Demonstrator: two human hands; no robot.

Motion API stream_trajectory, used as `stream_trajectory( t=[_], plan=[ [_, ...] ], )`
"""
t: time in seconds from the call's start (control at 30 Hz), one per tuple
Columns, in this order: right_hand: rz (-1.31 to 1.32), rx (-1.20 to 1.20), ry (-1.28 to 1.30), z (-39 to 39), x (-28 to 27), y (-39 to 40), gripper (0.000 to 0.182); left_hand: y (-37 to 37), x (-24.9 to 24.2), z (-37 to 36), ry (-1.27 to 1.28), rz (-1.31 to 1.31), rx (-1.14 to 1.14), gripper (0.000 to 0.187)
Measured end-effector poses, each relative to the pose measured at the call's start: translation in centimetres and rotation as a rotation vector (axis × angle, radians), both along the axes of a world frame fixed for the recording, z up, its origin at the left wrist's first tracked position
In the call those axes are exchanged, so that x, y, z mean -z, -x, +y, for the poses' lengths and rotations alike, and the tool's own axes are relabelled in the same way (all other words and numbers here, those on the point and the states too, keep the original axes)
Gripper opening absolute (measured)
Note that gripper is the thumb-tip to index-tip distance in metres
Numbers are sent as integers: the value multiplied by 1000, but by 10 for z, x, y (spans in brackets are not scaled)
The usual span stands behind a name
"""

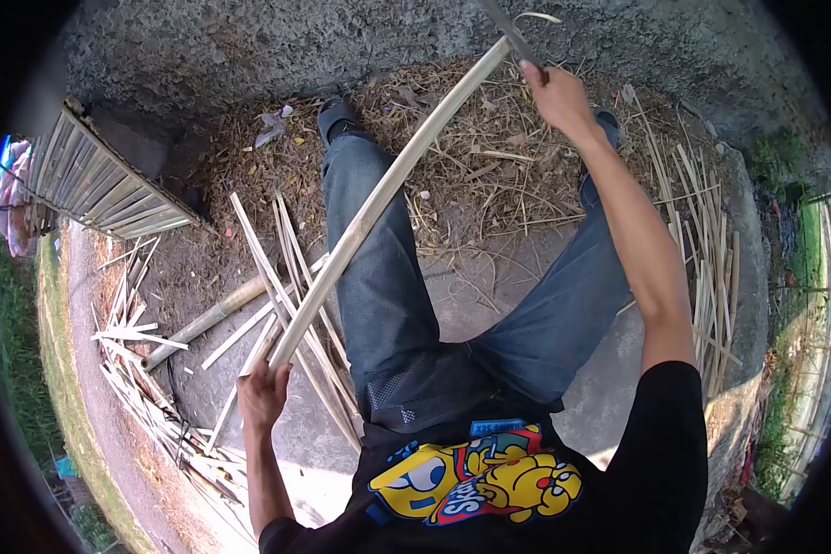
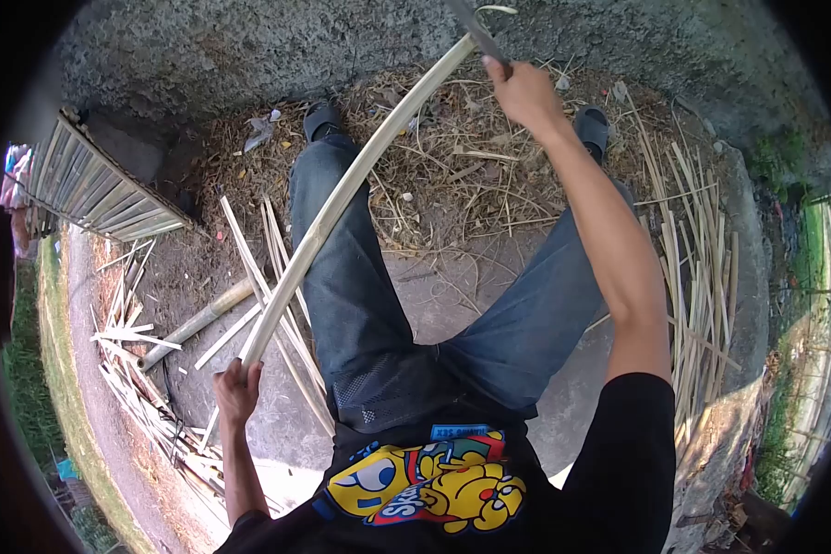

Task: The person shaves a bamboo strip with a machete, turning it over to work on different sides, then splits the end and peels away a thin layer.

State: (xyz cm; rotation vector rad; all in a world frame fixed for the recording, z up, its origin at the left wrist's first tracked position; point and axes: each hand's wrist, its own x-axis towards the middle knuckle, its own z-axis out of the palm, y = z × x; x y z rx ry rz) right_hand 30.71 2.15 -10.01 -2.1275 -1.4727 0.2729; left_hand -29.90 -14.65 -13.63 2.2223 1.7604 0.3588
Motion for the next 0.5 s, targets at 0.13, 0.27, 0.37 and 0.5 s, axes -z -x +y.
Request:
stream_trajectory(
  t=[0.13, 0.27, 0.37, 0.5],
  plan=[
    [-75, 93, -116, 0, -1, -41, 71, 13, 17, 0, -86, 27, 18, 43],
    [37, 52, -78, -41, -13, 22, 70, -6, 12, 20, -69, 58, 5, 44],
    [181, 76, -144, -41, 5, 26, 70, 0, 8, 27, -79, 105, 46, 44],
    [463, 115, -182, -43, 22, 19, 68, 0, 10, 32, -166, 95, 76, 44]
  ],
)
